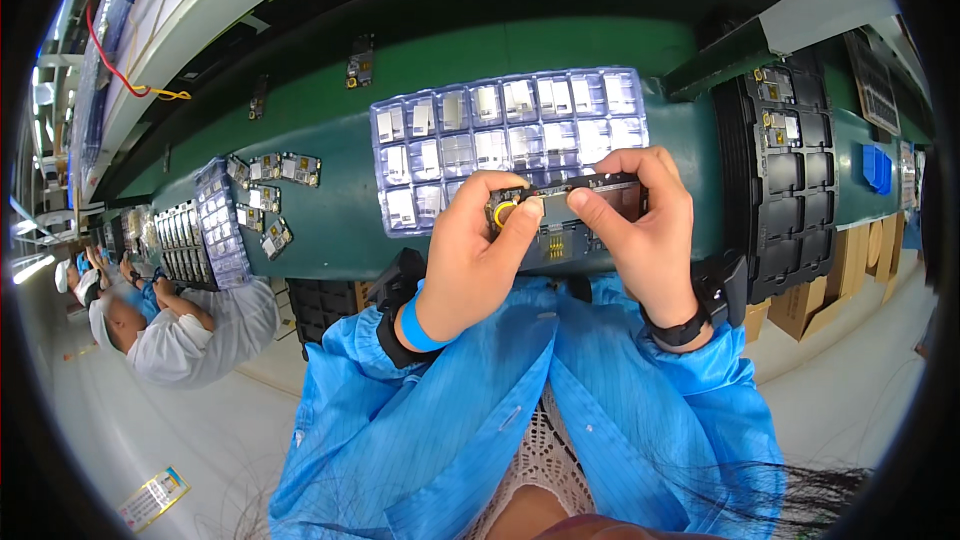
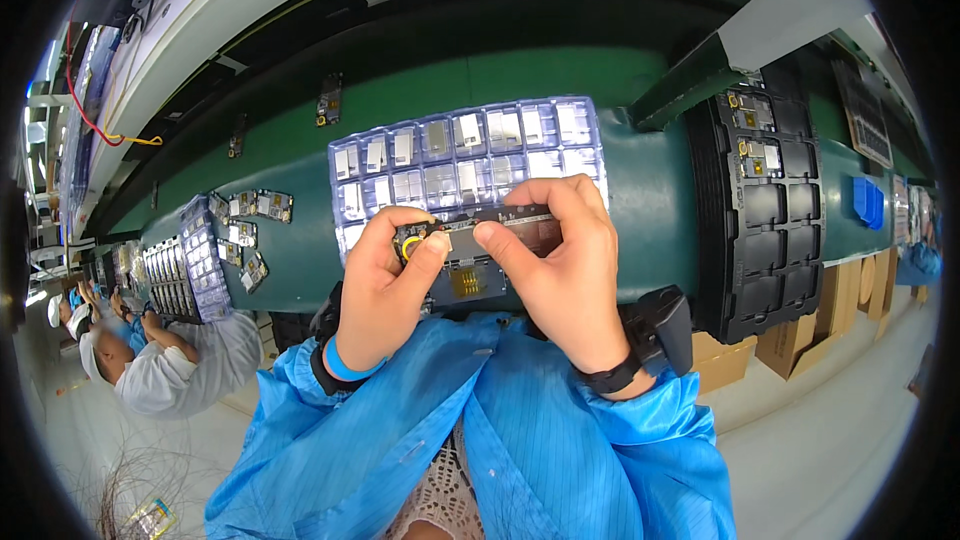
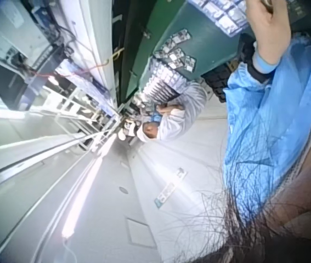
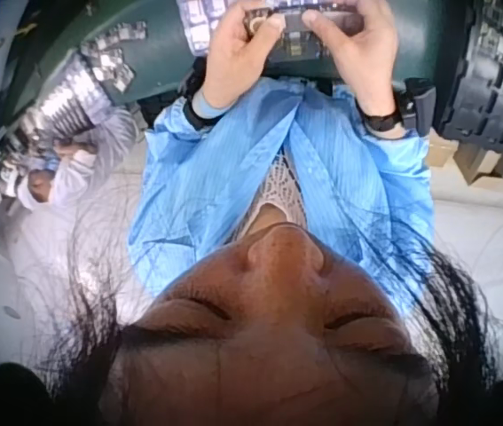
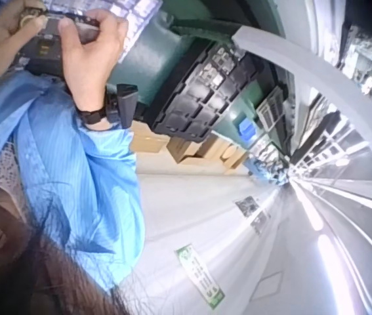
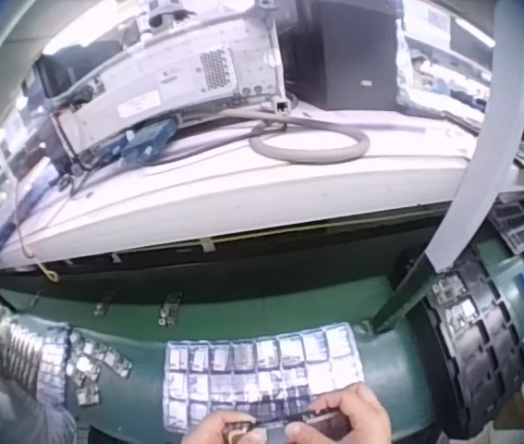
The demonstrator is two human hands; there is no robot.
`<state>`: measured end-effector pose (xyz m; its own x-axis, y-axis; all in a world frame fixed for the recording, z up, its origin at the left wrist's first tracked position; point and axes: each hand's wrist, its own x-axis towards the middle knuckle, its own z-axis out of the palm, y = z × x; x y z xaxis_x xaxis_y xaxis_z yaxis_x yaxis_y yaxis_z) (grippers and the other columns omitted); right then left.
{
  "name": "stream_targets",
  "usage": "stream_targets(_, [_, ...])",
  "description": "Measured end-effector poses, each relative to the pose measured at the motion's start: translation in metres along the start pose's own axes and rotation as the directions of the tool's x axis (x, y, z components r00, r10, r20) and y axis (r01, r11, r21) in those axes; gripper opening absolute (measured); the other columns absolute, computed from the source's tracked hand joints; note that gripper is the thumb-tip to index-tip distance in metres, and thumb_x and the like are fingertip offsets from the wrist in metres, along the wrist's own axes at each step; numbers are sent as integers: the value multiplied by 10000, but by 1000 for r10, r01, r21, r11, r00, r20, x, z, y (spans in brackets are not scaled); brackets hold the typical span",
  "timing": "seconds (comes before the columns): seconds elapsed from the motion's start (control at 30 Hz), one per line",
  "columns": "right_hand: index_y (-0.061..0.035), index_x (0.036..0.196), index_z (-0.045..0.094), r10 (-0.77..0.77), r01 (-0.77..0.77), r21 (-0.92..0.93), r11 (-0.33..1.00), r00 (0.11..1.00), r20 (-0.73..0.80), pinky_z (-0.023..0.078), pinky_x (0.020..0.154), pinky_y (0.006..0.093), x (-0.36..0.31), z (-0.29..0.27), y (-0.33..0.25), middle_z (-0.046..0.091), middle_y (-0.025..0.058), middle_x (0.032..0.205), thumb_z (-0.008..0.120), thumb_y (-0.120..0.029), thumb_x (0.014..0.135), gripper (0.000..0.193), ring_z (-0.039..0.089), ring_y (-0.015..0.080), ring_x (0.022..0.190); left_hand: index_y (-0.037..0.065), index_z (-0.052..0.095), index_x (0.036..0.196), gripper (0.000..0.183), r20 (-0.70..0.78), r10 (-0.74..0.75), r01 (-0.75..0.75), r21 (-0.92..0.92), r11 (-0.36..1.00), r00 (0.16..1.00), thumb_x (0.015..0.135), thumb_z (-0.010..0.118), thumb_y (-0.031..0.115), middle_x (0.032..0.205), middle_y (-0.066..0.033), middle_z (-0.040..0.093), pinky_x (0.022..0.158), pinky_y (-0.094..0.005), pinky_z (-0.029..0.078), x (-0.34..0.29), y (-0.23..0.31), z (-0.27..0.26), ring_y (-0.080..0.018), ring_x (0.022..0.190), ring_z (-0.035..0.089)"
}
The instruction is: The person is seen assembling small electronic circuit boards and components on a factory assembly line.
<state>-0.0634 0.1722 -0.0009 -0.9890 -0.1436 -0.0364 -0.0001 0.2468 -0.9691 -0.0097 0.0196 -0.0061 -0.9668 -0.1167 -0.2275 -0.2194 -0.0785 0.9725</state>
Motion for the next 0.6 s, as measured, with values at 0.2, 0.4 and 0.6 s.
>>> stream_targets(0.2, [-11, 912, 590, 35, -35, 5, 999, 995, 92, 405, 529, 237, 3, -10, 14, 505, 60, 820, 708, -87, 680, 270, 486, 113, 632, -9, 435, 1133, 271, 89, -91, 100, -107, 989, 992, 885, 491, 83, 971, -87, 559, 752, -220, 434, 10, 4, 4, -94, 879, 525])
stream_targets(0.4, [-7, 908, 595, 76, -75, -24, 997, 995, 61, 411, 523, 238, 3, -18, 18, 515, 69, 827, 689, -71, 680, 254, 498, 120, 615, -2, 483, 1084, 238, 133, -107, 110, -17, 994, 985, 882, 505, 121, 891, -47, 548, 619, -193, 414, 20, -1, 5, -49, 734, 491])
stream_targets(0.6, [-3, 907, 600, 107, -103, -92, 990, 994, 38, 411, 519, 244, 3, -30, 16, 522, 76, 844, 678, -67, 687, 241, 499, 129, 596, -6, 489, 1080, 217, 187, -199, 203, -2, 979, 962, 884, 488, 85, 970, -77, 572, 779, -231, 438, 29, -5, 15, -109, 885, 539])
